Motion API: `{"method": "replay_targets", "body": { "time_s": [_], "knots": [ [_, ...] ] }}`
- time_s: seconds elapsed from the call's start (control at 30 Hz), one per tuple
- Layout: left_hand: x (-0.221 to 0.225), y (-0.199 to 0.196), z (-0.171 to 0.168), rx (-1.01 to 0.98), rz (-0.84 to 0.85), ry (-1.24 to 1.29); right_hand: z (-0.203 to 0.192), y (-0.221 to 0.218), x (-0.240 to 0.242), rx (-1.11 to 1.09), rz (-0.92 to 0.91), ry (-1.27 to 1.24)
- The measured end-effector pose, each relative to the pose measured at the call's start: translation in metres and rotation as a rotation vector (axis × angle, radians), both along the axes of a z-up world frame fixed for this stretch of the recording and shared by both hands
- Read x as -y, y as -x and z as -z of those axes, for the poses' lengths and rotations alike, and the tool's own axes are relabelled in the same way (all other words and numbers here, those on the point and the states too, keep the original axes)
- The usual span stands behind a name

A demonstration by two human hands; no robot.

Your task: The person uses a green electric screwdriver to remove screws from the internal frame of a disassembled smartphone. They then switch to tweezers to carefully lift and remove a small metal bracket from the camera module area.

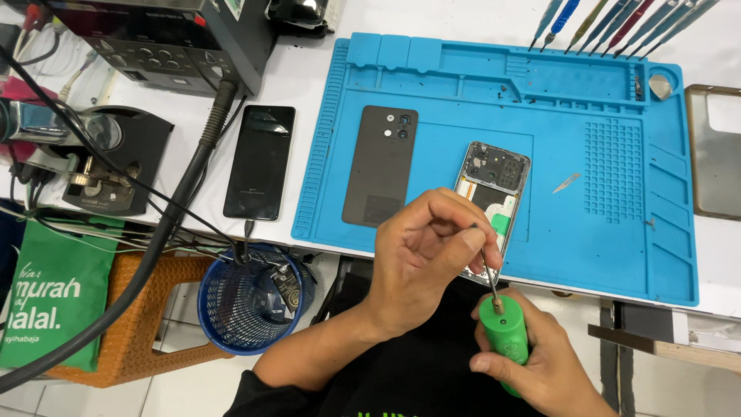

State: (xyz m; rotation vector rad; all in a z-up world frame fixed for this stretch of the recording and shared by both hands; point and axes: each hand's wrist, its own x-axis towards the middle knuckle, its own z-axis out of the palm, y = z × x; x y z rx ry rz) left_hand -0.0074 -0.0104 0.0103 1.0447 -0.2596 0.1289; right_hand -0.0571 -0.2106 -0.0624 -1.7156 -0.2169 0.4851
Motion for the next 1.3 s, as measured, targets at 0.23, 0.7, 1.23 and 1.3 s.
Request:
{"method": "replay_targets", "body": {
  "time_s": [0.23,0.7,1.23,1.3],
  "knots": [
    [-0.001,-0.004,-0.001,-0.006,-0.001,-0.014,0.006,-0.001,0.002,-0.002,0.019,0.046],
    [-0.041,-0.096,-0.028,0.406,-0.209,-0.757,-0.011,-0.021,0.019,0.146,0.243,0.007],
    [-0.002,-0.249,0.041,0.624,-0.126,-1.491,-0.005,-0.037,0.04,0.063,0.396,-0.173],
    [-0.012,-0.229,0.016,0.588,-0.162,-1.402,-0.008,-0.037,0.037,0.044,0.393,-0.148]
  ]
}}
